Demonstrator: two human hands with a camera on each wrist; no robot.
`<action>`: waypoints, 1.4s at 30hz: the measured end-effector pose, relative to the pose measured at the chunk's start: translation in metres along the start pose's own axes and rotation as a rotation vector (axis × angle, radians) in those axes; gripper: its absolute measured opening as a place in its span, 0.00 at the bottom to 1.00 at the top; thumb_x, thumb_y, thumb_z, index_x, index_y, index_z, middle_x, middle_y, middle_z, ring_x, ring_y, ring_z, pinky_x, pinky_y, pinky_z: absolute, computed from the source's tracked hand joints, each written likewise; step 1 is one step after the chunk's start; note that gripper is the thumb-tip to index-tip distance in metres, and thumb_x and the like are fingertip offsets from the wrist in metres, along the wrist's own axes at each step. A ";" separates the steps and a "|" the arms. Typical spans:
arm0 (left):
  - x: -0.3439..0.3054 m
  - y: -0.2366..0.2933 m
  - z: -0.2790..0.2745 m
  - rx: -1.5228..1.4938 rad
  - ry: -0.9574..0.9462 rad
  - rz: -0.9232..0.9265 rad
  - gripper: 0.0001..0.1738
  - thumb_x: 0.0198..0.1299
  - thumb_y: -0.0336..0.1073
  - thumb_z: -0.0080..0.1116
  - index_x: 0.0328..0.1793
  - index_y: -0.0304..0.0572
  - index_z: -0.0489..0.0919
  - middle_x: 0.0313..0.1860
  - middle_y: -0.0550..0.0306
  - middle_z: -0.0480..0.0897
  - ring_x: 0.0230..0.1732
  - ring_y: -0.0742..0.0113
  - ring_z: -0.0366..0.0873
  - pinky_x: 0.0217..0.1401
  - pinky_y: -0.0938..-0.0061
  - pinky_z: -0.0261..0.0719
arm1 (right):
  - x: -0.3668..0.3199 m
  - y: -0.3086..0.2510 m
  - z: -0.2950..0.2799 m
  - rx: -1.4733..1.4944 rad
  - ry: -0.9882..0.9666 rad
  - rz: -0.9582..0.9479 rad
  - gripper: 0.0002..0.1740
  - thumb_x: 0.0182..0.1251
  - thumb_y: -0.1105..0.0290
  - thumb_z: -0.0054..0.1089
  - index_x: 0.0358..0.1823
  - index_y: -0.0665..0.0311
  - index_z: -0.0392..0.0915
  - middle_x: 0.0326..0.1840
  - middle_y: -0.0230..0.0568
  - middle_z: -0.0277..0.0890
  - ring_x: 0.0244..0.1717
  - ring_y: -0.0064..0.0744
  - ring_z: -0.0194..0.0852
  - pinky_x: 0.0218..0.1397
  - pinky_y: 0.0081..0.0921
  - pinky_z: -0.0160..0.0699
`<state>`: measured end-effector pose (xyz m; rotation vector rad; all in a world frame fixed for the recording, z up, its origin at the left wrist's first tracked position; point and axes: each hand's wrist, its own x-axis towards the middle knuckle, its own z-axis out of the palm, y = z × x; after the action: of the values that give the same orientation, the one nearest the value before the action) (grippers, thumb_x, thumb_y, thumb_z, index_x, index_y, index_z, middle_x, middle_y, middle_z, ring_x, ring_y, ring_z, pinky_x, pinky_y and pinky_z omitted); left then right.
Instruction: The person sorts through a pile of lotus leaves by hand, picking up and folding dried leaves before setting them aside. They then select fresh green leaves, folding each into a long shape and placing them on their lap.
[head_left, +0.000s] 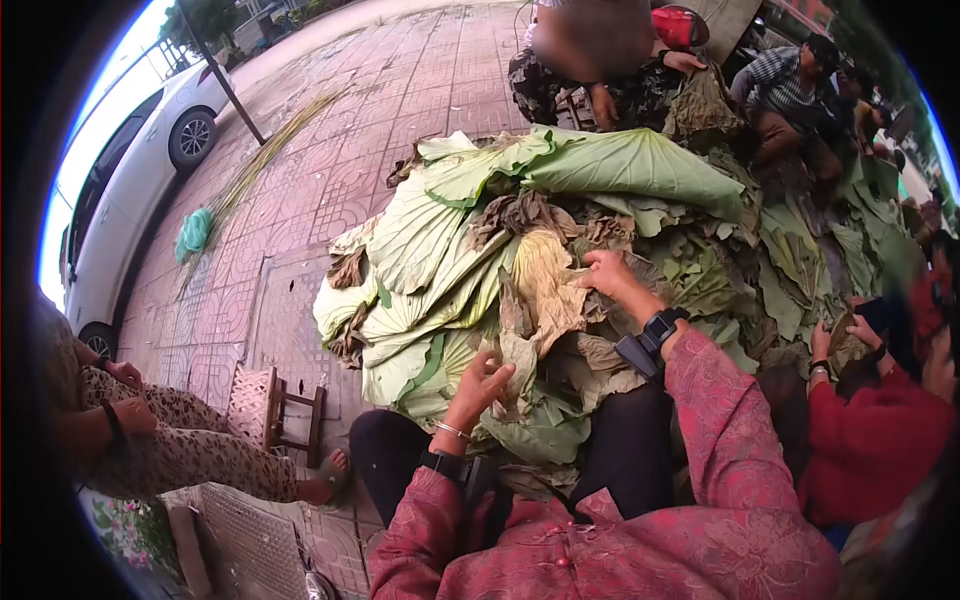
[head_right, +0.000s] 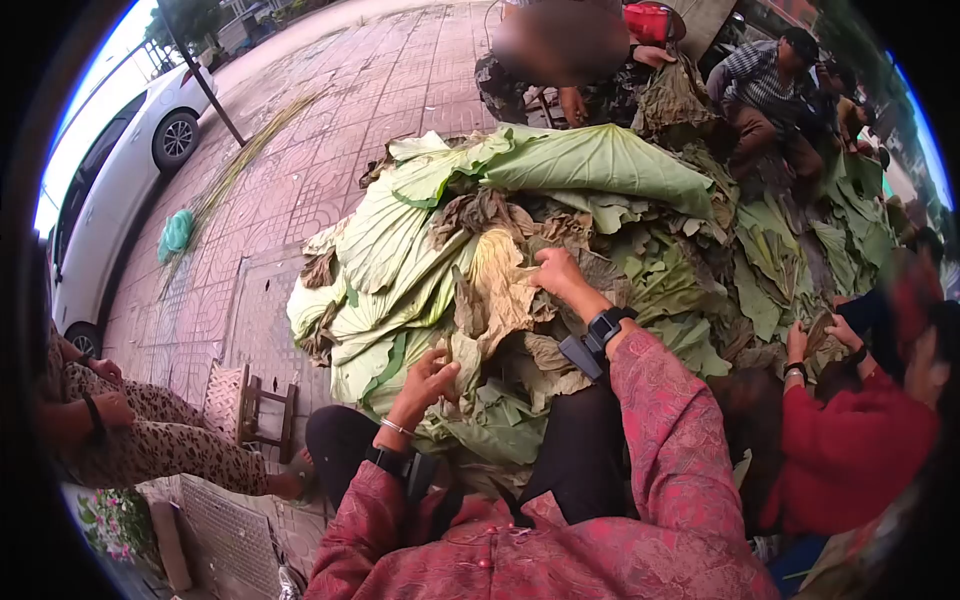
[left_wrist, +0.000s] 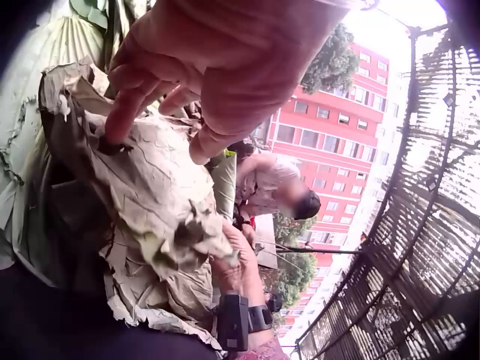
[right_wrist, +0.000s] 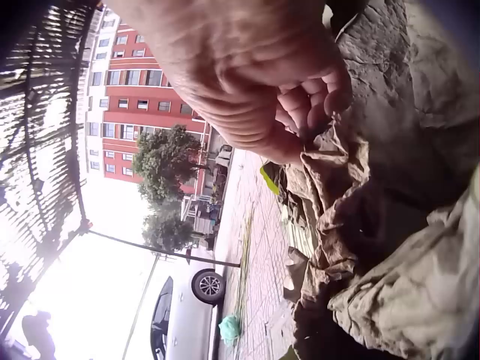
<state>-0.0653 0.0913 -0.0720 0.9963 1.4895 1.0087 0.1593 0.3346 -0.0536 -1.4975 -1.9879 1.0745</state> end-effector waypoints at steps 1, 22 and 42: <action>0.001 0.007 0.006 -0.082 -0.006 0.013 0.31 0.56 0.47 0.60 0.57 0.30 0.68 0.31 0.52 0.79 0.25 0.72 0.75 0.22 0.77 0.71 | -0.010 -0.011 -0.001 -0.002 -0.052 -0.008 0.33 0.37 0.69 0.69 0.51 0.72 0.74 0.36 0.44 0.79 0.37 0.33 0.77 0.42 0.25 0.75; -0.007 -0.027 0.006 -0.737 0.329 -0.074 0.09 0.50 0.32 0.59 0.37 0.35 0.78 0.30 0.58 0.80 0.27 0.68 0.77 0.31 0.73 0.75 | -0.137 -0.097 -0.035 0.075 0.018 -0.280 0.15 0.43 0.71 0.57 0.33 0.73 0.75 0.24 0.44 0.74 0.27 0.23 0.70 0.35 0.23 0.71; -0.061 -0.007 -0.027 -0.929 0.429 0.128 0.18 0.64 0.45 0.51 0.45 0.34 0.74 0.41 0.56 0.78 0.39 0.69 0.73 0.43 0.72 0.71 | -0.236 -0.154 -0.003 0.352 -0.029 -0.431 0.12 0.49 0.75 0.49 0.36 0.72 0.73 0.33 0.39 0.78 0.33 0.22 0.71 0.38 0.22 0.71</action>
<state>-0.0851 0.0293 -0.0574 0.2030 1.0577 1.8483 0.1447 0.0956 0.0954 -0.8297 -1.8953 1.1770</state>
